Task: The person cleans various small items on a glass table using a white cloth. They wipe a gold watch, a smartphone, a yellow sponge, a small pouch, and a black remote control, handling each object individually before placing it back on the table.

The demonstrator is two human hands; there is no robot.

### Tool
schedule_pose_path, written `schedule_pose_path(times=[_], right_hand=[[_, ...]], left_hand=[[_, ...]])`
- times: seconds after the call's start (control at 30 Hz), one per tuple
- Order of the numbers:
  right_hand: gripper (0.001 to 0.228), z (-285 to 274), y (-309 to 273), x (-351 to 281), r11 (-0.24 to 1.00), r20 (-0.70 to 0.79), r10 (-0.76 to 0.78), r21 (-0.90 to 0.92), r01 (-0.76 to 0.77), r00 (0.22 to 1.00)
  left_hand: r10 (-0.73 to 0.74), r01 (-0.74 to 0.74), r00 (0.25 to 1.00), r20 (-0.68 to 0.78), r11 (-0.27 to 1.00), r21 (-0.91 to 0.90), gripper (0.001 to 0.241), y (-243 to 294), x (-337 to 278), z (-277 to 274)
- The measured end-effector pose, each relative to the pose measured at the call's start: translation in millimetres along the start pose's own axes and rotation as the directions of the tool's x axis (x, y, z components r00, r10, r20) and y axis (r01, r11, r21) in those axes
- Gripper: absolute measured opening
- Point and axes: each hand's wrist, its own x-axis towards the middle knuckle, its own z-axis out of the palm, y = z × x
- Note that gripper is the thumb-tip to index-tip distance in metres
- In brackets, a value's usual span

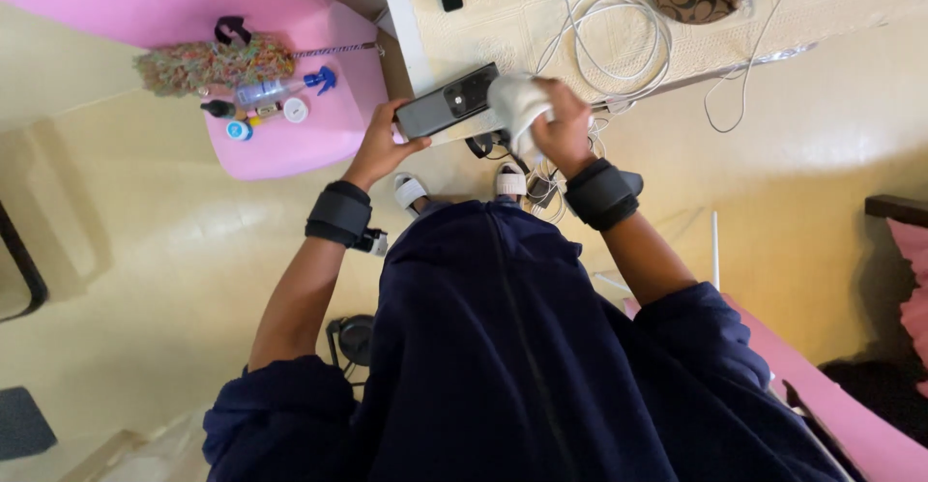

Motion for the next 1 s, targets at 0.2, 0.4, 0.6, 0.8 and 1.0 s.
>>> schedule_pose_path(times=[0.2,0.4,0.6,0.8,1.0], right_hand=[[0.034,5.5,-1.4,10.8,0.963,-0.407,0.166,0.262,-0.059,0.898],[0.050,41.8,-22.0,36.7,0.989,-0.121,0.003,-0.148,-0.021,0.993],[0.059,107.6,-70.5,13.9,0.972,0.193,-0.091,-0.196,0.129,0.977],[0.063,108.4,-66.2,28.1,0.876,0.441,-0.121,-0.373,0.305,0.889],[0.063,67.4,-2.5,68.1,0.848,0.322,-0.043,-0.488,0.205,0.946]], left_hand=[[-0.038,0.037,0.999,-0.016,0.997,-0.062,0.079,41.4,-8.0,-13.2],[-0.288,0.271,0.955,0.069,0.754,-0.599,0.060,4.5,0.9,15.6],[-0.363,0.383,0.917,0.165,0.685,-0.620,0.073,-40.7,2.5,40.1],[-0.419,0.388,0.897,0.141,0.595,-0.704,0.062,-20.7,-3.2,27.7],[-0.476,0.576,0.800,0.365,0.436,-0.692,0.103,-58.8,17.9,24.7]])
